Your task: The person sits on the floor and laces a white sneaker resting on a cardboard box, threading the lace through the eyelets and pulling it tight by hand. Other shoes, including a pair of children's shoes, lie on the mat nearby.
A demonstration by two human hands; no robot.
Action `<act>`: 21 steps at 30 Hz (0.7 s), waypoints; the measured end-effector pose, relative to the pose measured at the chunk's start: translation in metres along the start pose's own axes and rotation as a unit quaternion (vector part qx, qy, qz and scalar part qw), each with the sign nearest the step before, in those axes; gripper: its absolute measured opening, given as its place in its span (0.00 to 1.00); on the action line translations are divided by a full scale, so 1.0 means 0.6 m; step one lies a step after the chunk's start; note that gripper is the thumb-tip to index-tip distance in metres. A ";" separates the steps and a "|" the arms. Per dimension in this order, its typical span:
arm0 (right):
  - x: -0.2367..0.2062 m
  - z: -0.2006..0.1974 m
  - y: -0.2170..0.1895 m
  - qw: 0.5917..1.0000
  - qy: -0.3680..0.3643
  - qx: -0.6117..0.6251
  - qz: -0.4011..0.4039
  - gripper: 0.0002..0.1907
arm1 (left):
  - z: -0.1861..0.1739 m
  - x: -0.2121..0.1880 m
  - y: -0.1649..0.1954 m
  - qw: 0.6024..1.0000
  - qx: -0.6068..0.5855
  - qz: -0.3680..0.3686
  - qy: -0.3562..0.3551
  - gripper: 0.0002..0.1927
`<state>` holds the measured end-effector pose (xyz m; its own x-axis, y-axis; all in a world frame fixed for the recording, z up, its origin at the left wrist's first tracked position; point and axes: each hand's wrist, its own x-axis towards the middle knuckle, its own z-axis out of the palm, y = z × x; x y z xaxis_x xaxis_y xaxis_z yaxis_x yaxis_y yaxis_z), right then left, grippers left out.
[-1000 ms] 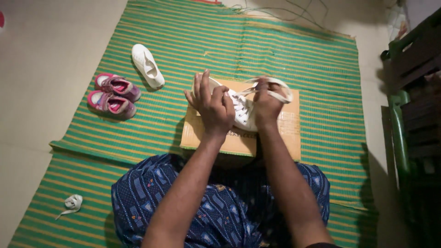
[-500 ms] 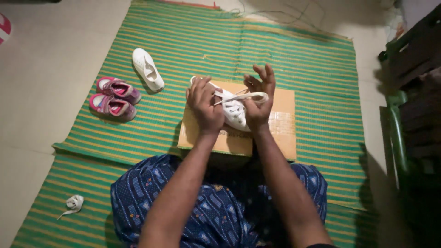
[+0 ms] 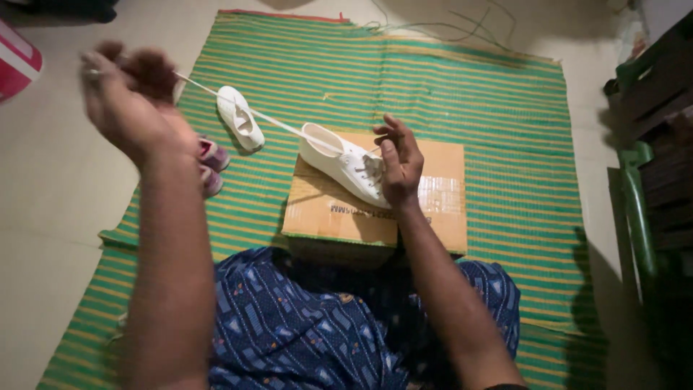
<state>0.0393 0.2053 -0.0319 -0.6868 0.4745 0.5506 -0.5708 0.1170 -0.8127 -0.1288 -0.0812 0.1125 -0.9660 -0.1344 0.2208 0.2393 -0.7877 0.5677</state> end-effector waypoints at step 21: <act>0.022 0.059 -0.077 0.900 -0.214 -0.379 -0.034 0.14 | -0.040 0.026 0.080 0.983 0.182 0.018 0.013 0.13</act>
<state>0.0407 0.1751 0.0197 -0.8647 0.0839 0.4953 -0.2588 0.7707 -0.5823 -0.1349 -0.1357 0.1240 -0.9573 -0.1768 0.2289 0.2882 -0.5151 0.8073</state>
